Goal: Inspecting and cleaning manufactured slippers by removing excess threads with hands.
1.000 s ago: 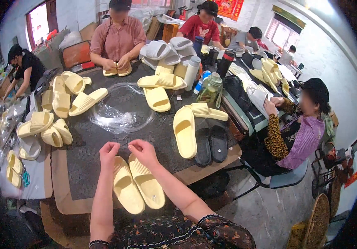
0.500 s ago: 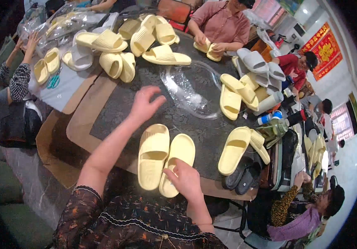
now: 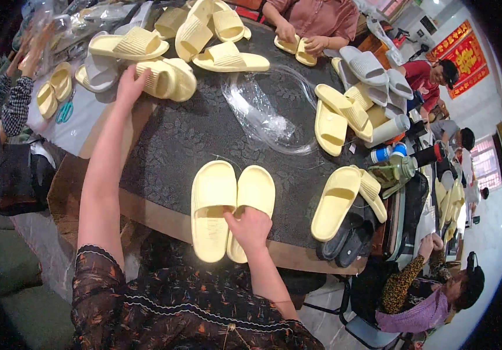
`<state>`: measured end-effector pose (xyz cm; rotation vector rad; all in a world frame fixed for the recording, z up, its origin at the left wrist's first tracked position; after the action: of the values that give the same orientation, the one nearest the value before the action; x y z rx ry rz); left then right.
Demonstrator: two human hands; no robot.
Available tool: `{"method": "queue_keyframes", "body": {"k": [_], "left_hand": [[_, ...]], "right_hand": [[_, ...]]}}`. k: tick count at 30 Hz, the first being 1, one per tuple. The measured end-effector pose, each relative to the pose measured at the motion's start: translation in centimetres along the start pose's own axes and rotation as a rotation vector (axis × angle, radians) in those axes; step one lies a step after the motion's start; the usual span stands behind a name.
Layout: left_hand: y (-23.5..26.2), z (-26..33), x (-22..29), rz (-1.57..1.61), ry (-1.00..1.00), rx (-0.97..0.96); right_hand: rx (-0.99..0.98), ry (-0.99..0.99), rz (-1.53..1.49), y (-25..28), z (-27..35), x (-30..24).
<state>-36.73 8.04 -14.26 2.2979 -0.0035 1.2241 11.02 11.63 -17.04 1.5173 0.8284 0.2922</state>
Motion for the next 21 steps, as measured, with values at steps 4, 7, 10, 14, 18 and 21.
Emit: {"method": "queue_keyframes", "body": {"k": [4,7,10,14,18,21], "left_hand": [[-1.9,4.2,1.0,0.025,0.034,-0.148],[-3.3,7.7,0.0,0.103,0.245,-0.386],[-7.6,15.3,5.0,0.299,0.444,-0.565],[-6.3,21.5,9.0,0.775,0.756,-0.727],[-4.8,24.5,12.1,0.886,0.801,-0.714],[-4.9,25.6,13.7,0.887,0.824,-0.866]], "right_hand": [[0.005,0.010,-0.019,0.5,0.0,-0.4],[0.032,0.010,-0.149,0.7,0.0,-0.9],[0.071,-0.081,-0.172,1.2,1.1,1.0],[0.063,-0.025,-0.225,2.8,3.4,2.3],[0.214,-0.023,-0.182,7.6,5.5,5.3],[0.378,-0.151,-0.147,12.2,5.9,9.5]]}}
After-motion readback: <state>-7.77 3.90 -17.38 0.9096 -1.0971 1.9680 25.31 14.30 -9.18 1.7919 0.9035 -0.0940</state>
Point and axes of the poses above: each hand's wrist, its own z-axis away from the middle knuckle, its own y-axis out of the back of the hand, x = y × z, the point moved 4 cm from there along -z, towards the middle knuckle, and after that the axes turned 9 degrees about z, right-handed, at the moved point
